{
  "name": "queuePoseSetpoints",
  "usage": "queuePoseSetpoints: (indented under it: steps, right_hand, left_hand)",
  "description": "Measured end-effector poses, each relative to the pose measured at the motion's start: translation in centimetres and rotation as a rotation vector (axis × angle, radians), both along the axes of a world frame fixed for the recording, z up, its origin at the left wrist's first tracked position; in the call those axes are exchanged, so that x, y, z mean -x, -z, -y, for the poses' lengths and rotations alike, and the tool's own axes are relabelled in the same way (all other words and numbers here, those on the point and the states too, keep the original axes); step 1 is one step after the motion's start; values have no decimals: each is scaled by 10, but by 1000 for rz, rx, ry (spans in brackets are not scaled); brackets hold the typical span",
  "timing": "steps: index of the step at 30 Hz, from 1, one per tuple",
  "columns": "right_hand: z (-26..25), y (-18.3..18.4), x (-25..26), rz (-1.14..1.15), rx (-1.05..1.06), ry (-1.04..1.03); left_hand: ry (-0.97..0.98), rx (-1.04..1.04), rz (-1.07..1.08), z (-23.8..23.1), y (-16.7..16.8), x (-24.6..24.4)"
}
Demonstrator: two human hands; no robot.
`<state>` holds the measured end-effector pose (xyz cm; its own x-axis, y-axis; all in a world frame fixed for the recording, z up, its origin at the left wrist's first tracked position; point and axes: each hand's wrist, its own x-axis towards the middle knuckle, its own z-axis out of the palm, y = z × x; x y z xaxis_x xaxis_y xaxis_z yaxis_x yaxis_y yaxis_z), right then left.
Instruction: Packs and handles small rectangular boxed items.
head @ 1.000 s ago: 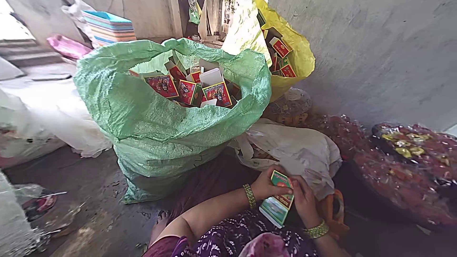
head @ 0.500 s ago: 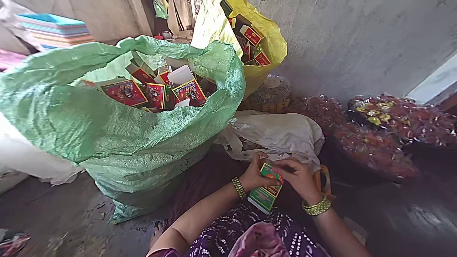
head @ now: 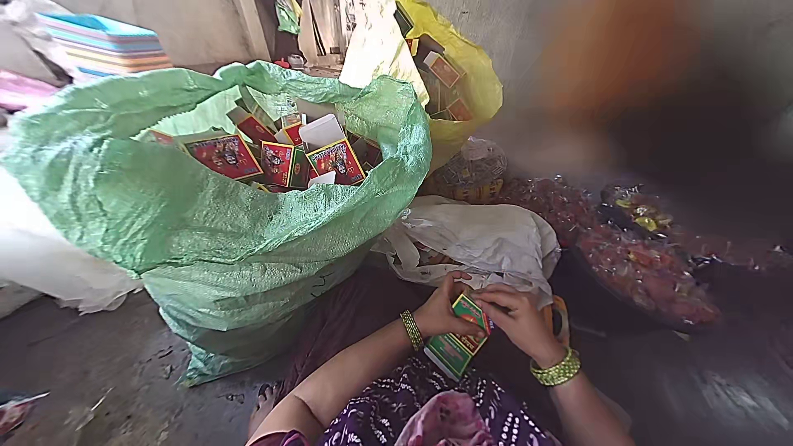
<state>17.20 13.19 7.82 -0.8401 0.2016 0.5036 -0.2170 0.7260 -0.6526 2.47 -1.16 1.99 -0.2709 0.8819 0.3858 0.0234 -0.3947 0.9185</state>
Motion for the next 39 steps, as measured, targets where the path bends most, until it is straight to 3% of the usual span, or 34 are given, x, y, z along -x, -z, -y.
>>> queuePoseSetpoints:
  steps: [4,9,11,14,16,20,23,26,31,34,39]
  right_hand:
    - [-3,8,-1,-11,75,14]
    - [20,16,-5,-89,-321,134]
    - [24,22,-8,-48,-338,135]
    - [8,27,-21,56,-45,36]
    - [-17,29,-36,46,162,117]
    - [-100,45,-88,78,302,767]
    - [-160,65,-129,455,376,1074]
    - [-199,103,-145,767,441,1015]
    - [-217,147,-136,827,530,900]
    - [-215,150,-130,797,558,964]
    - [-191,115,-135,712,715,1029]
  left_hand:
    - [18,-1,79,0,0,0]
    - [-41,-34,186,0,5,-3]
    - [-25,-47,210,-2,8,-4]
    - [-13,-22,188,-6,10,-6]
    - [-52,38,196,-6,6,-5]
    - [-202,202,228,-6,9,4]
    - [-238,205,214,-9,12,8]
    - [-214,187,187,-14,16,6]
    - [-194,196,172,-16,22,4]
    - [-195,187,181,-14,22,6]
    - [-203,182,185,-14,20,7]
